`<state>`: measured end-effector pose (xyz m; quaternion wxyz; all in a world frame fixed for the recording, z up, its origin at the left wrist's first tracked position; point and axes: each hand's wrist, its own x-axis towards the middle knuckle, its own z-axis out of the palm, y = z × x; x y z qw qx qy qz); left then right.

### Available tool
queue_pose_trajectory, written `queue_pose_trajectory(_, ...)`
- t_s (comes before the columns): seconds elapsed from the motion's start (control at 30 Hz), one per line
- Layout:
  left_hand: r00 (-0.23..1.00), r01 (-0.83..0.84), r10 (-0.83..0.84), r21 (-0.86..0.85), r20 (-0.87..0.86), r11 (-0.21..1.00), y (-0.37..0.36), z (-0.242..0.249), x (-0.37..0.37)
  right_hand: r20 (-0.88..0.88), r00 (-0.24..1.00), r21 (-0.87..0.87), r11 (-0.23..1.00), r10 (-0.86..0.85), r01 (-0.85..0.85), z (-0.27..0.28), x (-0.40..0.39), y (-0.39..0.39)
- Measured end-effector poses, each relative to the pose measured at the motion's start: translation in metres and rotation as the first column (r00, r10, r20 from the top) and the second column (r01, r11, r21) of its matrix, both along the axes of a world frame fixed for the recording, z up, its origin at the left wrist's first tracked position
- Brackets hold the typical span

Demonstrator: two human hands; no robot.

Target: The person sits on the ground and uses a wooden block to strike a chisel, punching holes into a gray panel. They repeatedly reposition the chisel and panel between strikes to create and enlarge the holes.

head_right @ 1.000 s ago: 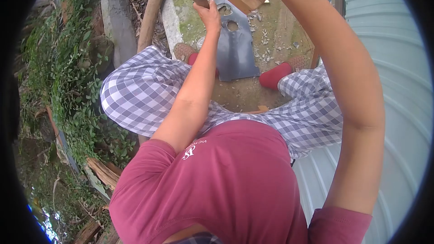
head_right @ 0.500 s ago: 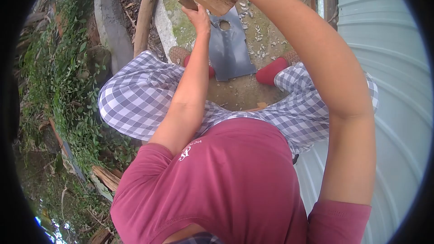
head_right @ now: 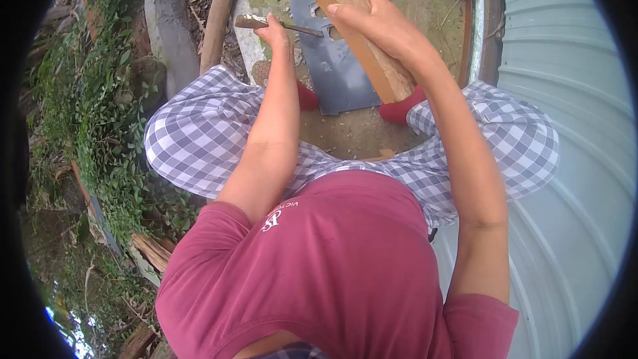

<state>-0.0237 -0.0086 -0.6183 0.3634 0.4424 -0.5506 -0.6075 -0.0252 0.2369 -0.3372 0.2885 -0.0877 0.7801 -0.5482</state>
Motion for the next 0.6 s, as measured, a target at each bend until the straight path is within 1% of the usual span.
queue_pose_trajectory(0.03, 0.998, -0.005, 0.012, 0.103, -0.063, 0.995, 0.000, 0.004, 0.006, 0.009, 1.000, -0.003, 1.000, 0.006, -0.006, -0.004, 0.006, 0.009)
queue_pose_trajectory(0.07, 0.998, -0.013, 0.018, 0.100, -0.053, 0.995, 0.000, 0.005, 0.007, 0.103, 0.991, -0.078, 0.993, -0.084, 0.092, -0.012, 0.014, 0.019)
queue_pose_trajectory(0.1, 0.991, -0.038, 0.059, 0.176, -0.117, 0.984, -0.002, 0.003, 0.006, 0.204, 0.965, -0.141, 0.971, -0.164, 0.195, -0.019, 0.021, 0.027)
queue_pose_trajectory(0.13, 0.978, -0.061, 0.108, 0.252, -0.178, 0.966, -0.004, 0.001, 0.008, 0.216, 0.964, -0.141, 0.972, -0.153, 0.186, -0.024, 0.027, 0.034)
queue_pose_trajectory(0.17, 0.977, -0.035, 0.099, 0.313, -0.189, 0.949, -0.007, 0.001, 0.010, 0.268, 0.939, -0.144, 0.954, -0.217, 0.261, -0.028, 0.034, 0.041)
queue_pose_trajectory(0.2, 0.977, -0.057, 0.116, 0.310, -0.177, 0.949, -0.010, -0.002, 0.010, 0.320, 0.907, -0.142, 0.933, -0.274, 0.332, -0.033, 0.038, 0.046)
queue_pose_trajectory(0.23, 0.976, -0.098, 0.163, 0.380, -0.142, 0.920, -0.015, -0.005, 0.011, 0.319, 0.896, -0.126, 0.923, -0.309, 0.363, -0.041, 0.042, 0.051)
queue_pose_trajectory(0.27, 0.971, -0.151, 0.217, 0.445, -0.102, 0.883, -0.021, -0.009, 0.016, 0.334, 0.902, -0.126, 0.935, -0.274, 0.331, -0.045, 0.042, 0.053)
queue_pose_trajectory(0.33, 0.963, -0.228, 0.268, 0.424, -0.035, 0.877, -0.022, -0.004, 0.026, 0.374, 0.852, -0.136, 0.887, -0.366, 0.441, -0.052, 0.045, 0.053)
queue_pose_trajectory(0.37, 0.956, -0.259, 0.293, 0.415, -0.020, 0.872, -0.024, -0.008, 0.030, 0.397, 0.834, -0.150, 0.870, -0.382, 0.470, -0.054, 0.045, 0.053)
queue_pose_trajectory(0.43, 0.921, -0.343, 0.389, 0.485, 0.006, 0.804, -0.027, -0.015, 0.031, 0.389, 0.845, -0.164, 0.875, -0.368, 0.456, -0.053, 0.045, 0.053)
queue_pose_trajectory(0.47, 0.918, -0.350, 0.397, 0.486, 0.006, 0.801, -0.027, -0.012, 0.035, 0.371, 0.857, -0.172, 0.880, -0.358, 0.443, -0.054, 0.044, 0.054)
queue_pose_trajectory(0.53, 0.881, -0.423, 0.463, 0.599, 0.097, 0.680, -0.023, -0.006, 0.046, 0.376, 0.852, -0.168, 0.877, -0.365, 0.450, -0.058, 0.043, 0.054)
queue_pose_trajectory(0.57, 0.884, -0.437, 0.441, 0.607, 0.154, 0.664, -0.022, -0.009, 0.053, 0.383, 0.843, -0.164, 0.871, -0.376, 0.463, -0.060, 0.042, 0.054)
queue_pose_trajectory(0.6, 0.884, -0.433, 0.443, 0.612, 0.148, 0.661, -0.017, -0.003, 0.054, 0.376, 0.847, -0.165, 0.873, -0.375, 0.460, -0.061, 0.040, 0.054)
